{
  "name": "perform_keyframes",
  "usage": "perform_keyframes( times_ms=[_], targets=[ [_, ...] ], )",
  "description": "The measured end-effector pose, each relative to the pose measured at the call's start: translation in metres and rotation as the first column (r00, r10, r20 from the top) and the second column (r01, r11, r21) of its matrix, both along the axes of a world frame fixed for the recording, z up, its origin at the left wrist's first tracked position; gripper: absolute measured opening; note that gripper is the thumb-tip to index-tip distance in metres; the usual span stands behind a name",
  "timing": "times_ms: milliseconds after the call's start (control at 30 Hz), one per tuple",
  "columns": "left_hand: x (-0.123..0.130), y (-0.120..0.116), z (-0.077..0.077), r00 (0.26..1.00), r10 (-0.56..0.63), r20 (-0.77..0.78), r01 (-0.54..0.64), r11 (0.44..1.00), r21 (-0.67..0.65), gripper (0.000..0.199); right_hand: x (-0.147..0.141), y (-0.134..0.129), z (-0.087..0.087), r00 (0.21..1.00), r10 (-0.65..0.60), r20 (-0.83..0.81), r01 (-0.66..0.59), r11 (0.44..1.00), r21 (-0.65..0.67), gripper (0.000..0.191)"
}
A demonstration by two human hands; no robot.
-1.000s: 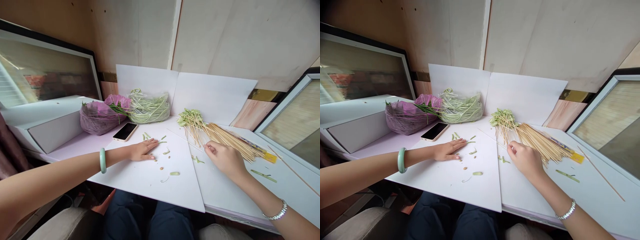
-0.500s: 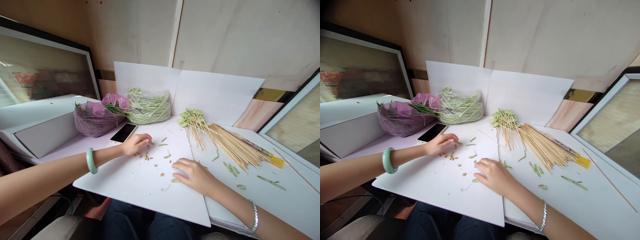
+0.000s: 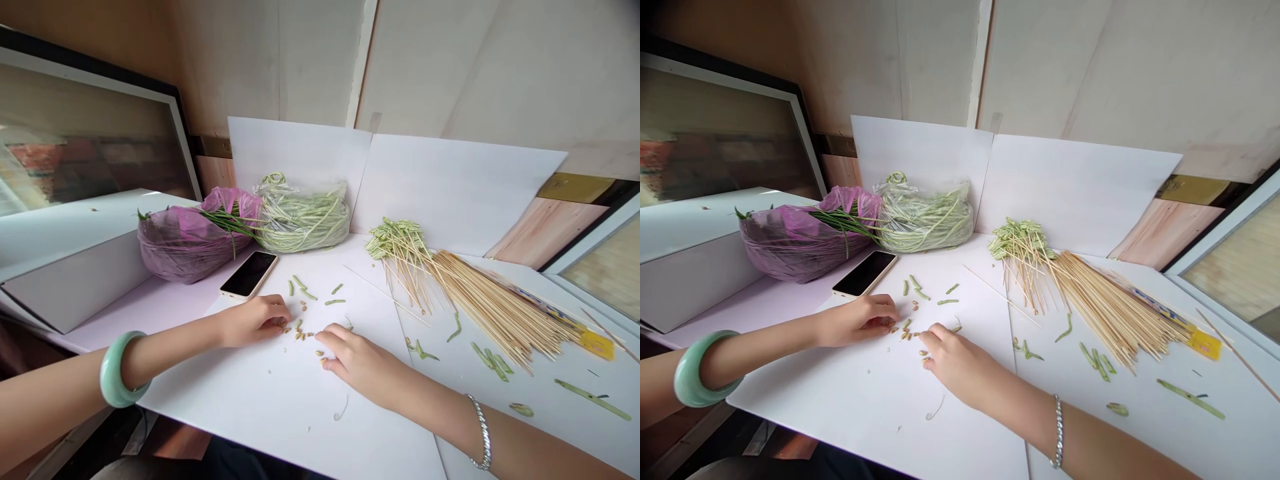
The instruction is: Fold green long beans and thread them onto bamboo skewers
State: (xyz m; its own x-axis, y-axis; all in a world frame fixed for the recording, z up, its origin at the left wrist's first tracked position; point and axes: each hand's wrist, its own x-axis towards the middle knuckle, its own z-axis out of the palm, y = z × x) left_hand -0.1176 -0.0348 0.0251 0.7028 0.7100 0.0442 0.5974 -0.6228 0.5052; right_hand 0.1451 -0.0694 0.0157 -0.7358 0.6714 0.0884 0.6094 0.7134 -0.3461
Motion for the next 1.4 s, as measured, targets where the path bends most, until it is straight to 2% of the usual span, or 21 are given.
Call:
perform_keyframes(
  times_ms=[200, 367, 633, 800, 1167, 1400],
  targets=[
    [0.008, 0.006, -0.004, 0.998, -0.006, 0.06, 0.009, 0.999, -0.052, 0.014, -0.017, 0.018, -0.006, 0.999, 0.048, -0.007, -0.048, 0.998, -0.028, 0.02],
    [0.017, 0.003, -0.005, 0.995, 0.01, 0.096, 0.002, 0.993, -0.119, 0.014, -0.029, 0.029, -0.006, 0.999, 0.032, -0.027, -0.034, 0.998, -0.052, 0.019],
    [0.024, -0.002, -0.014, 0.969, 0.173, 0.176, -0.148, 0.978, -0.148, 0.007, -0.042, 0.036, -0.009, 0.999, -0.018, -0.047, 0.014, 0.997, -0.078, 0.016],
    [0.023, 0.004, -0.02, 0.954, 0.192, 0.229, -0.16, 0.976, -0.15, 0.012, -0.049, 0.036, -0.01, 0.997, -0.043, -0.069, 0.037, 0.996, -0.075, 0.013],
    [0.033, 0.026, -0.021, 0.892, 0.283, 0.352, -0.27, 0.959, -0.085, 0.007, -0.05, 0.069, -0.011, 0.987, -0.132, -0.096, 0.134, 0.991, 0.022, 0.011],
    [0.019, 0.035, -0.021, 0.843, 0.35, 0.409, -0.391, 0.92, 0.018, 0.012, -0.04, 0.085, -0.009, 0.978, -0.188, -0.091, 0.198, 0.974, 0.112, 0.015]
  ],
)
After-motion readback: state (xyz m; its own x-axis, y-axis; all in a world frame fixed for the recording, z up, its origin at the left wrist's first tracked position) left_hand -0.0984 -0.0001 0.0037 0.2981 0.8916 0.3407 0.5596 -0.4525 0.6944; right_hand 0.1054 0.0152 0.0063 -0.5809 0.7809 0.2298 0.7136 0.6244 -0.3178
